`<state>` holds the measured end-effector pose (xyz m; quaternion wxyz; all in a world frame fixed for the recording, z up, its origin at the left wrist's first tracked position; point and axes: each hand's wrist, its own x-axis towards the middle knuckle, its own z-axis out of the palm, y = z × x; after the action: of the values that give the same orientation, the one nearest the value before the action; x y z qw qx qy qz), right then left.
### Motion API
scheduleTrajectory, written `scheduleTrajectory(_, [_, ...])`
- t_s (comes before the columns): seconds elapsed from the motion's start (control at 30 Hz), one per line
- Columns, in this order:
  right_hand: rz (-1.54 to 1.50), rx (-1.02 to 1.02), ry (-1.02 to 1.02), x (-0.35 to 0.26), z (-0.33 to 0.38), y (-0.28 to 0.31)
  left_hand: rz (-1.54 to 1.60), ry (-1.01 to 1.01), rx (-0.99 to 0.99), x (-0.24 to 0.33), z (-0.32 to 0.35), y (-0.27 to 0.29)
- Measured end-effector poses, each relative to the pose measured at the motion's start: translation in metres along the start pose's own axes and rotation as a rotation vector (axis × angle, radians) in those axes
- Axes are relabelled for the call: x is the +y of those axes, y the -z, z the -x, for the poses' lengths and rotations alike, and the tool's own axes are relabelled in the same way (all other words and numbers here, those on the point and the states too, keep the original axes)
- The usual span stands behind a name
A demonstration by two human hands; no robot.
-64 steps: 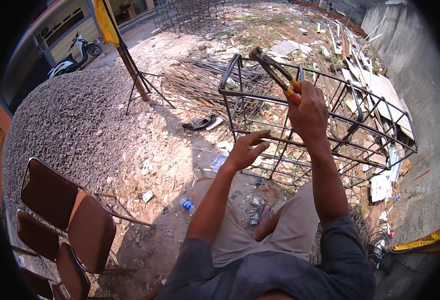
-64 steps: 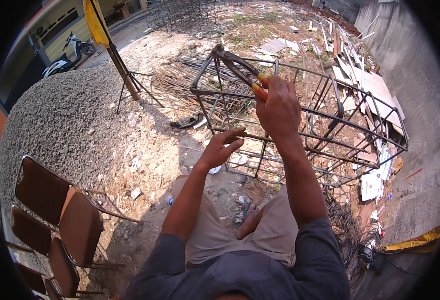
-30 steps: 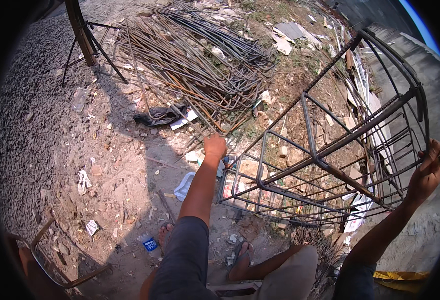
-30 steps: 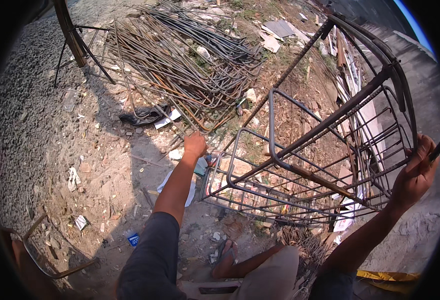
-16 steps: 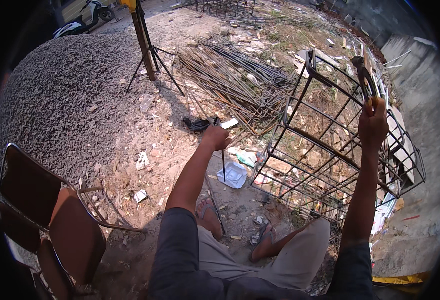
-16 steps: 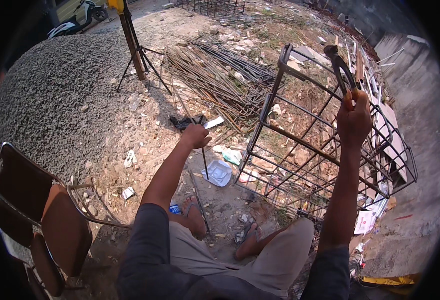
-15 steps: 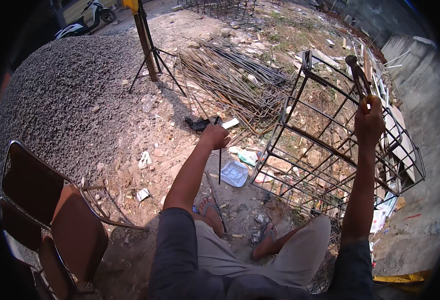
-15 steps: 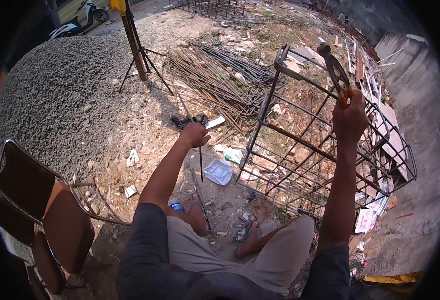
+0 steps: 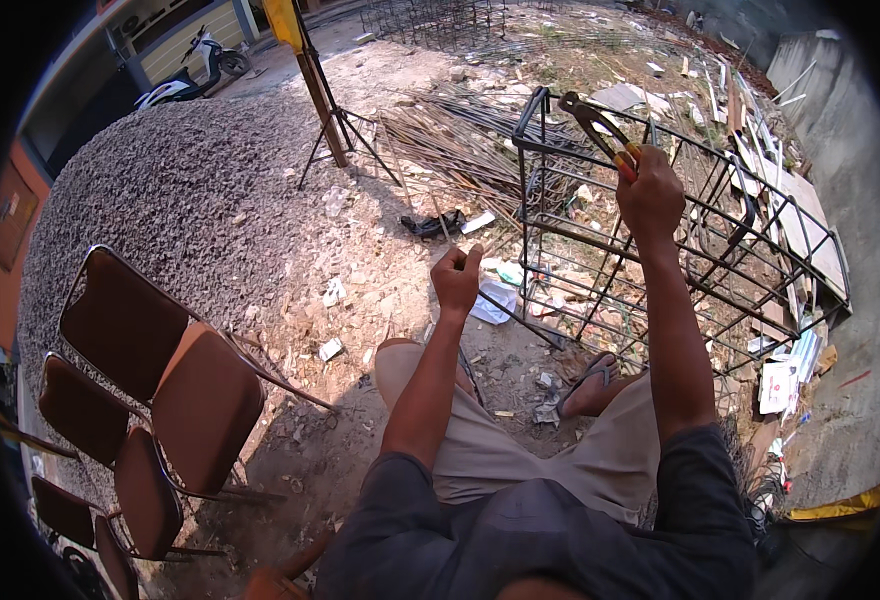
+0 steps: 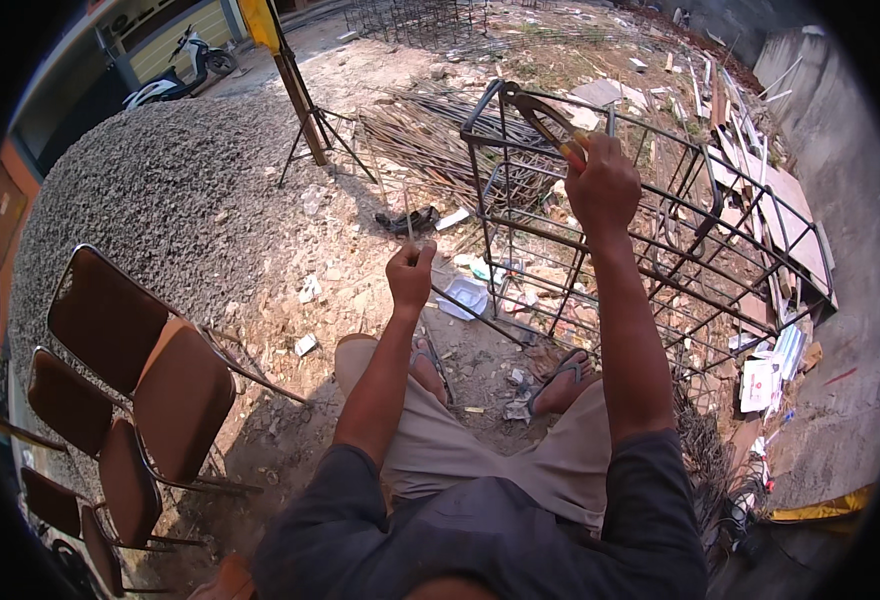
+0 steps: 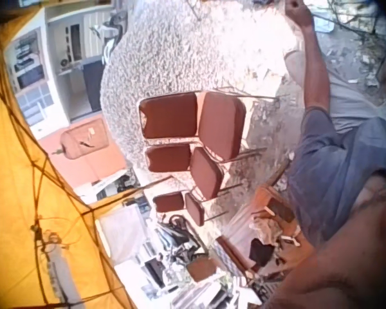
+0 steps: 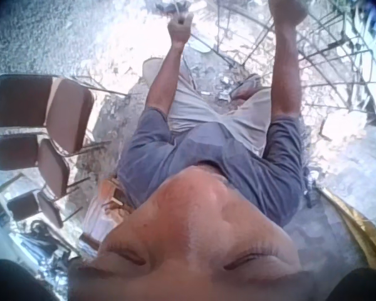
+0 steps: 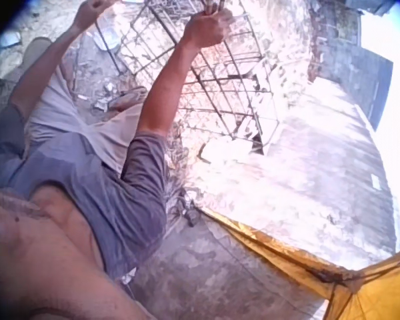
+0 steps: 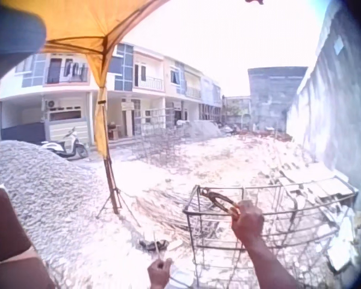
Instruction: The person sits on the ground and assembles a metal frame by inserting vertical rods into horizontal bars and securing them with wire ties. The person uses pliers to twist and tighten the wire ties at each joint.
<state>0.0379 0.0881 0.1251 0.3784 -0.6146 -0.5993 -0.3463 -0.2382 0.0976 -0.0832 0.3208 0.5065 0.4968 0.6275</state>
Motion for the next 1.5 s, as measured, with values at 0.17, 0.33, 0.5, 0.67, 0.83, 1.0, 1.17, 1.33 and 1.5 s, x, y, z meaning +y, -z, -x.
scheduleTrajectory(0.17, [-0.036, -0.054, -0.003, -0.008, 0.019, 0.023, 0.759, 0.765, 0.654, -0.005, 0.045, 0.0])
scheduleTrajectory(0.33, [-0.127, -0.066, 0.021, 0.006, 0.013, 0.02, 0.734, 1.154, 0.272, -0.042, 0.057, 0.009])
scheduleTrajectory(0.5, [-0.173, -0.217, 0.008, 0.008, 0.004, 0.023, 0.777, 1.08, 0.049, -0.058, 0.073, 0.003])
scheduleTrajectory(0.67, [-0.36, -0.061, -0.008, 0.012, 0.003, 0.035, 0.819, 1.049, -0.005, -0.055, 0.083, -0.001])
scheduleTrajectory(0.83, [-0.567, 0.132, -0.237, 0.011, 0.098, 0.057, 0.958, 1.044, -0.009, -0.047, 0.091, 0.001])
scheduleTrajectory(1.0, [-0.501, -0.527, -0.752, -0.003, 0.297, 0.039, 0.87, 0.92, -0.018, -0.028, 0.105, -0.003])
scheduleTrajectory(1.17, [-0.326, -0.969, -0.813, 0.002, 0.408, 0.006, 0.712, 0.751, 0.002, -0.014, 0.119, 0.001])
scheduleTrajectory(1.33, [-0.727, -0.955, -0.796, -0.001, 0.327, -0.003, 0.637, 0.515, -0.02, 0.0, 0.136, -0.011])
scheduleTrajectory(1.5, [-1.183, -0.776, -0.672, -0.03, 0.18, 0.041, 0.491, 0.262, -0.058, 0.043, 0.174, -0.037])
